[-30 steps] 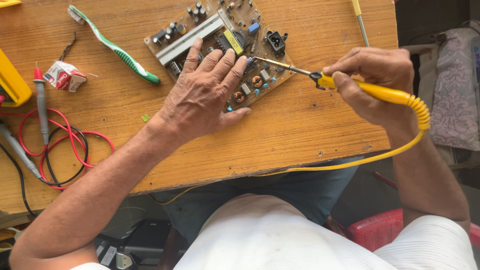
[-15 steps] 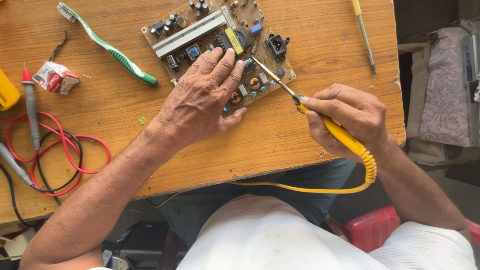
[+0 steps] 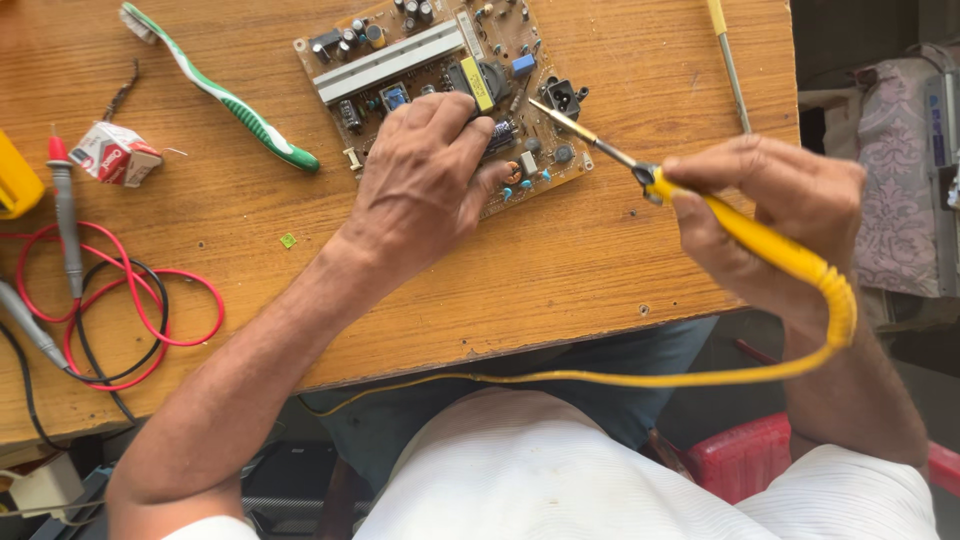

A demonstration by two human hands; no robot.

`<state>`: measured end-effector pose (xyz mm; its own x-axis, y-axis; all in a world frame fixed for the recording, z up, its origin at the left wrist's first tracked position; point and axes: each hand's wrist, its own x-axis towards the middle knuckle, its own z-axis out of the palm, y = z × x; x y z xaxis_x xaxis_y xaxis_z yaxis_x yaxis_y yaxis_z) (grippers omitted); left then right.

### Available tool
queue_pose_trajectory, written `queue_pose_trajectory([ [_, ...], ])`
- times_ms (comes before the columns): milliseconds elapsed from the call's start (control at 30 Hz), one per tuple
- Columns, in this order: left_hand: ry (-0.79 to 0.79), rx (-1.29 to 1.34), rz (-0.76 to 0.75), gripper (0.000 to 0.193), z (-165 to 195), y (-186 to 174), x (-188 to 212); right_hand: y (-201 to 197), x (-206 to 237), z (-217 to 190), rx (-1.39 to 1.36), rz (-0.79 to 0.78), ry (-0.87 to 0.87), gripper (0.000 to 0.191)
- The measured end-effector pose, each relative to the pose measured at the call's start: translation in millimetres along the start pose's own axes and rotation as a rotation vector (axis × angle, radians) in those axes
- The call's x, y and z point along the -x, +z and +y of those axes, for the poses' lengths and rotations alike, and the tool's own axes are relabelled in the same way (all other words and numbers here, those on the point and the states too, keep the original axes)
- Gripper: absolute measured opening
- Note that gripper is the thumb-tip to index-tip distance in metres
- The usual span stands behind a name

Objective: The person uses a soldering iron to reflow solder joints on a circuit board. They hold the board with one hand and apply the soldering iron to various points on both sides of the board, flipping it over to access the other side.

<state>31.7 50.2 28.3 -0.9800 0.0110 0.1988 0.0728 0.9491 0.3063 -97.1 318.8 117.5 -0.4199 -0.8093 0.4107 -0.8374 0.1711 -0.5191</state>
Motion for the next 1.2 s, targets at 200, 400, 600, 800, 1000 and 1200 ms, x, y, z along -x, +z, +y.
queue_pose_trajectory([
  [200,-0.109,0.009,0.053,0.019,1,0,-22,-1,6,37,-0.423,0.122,0.144,0.023],
  [400,-0.148,-0.087,0.039,0.014,7,-7,-27,22,16,65,-0.8,0.358,0.252,0.025],
  [600,-0.232,-0.125,-0.235,0.012,5,-16,-42,26,22,57,-0.78,0.361,0.246,0.029],
  [800,-0.203,-0.044,-0.185,0.012,4,-23,-44,27,17,52,-0.767,0.346,0.197,0.034],
  [1000,-0.245,-0.146,-0.259,0.023,10,-17,-60,29,16,52,-0.779,0.338,0.208,0.036],
  [1200,-0.253,-0.299,-0.31,0.024,14,-9,-67,30,18,53,-0.747,0.388,0.196,0.035],
])
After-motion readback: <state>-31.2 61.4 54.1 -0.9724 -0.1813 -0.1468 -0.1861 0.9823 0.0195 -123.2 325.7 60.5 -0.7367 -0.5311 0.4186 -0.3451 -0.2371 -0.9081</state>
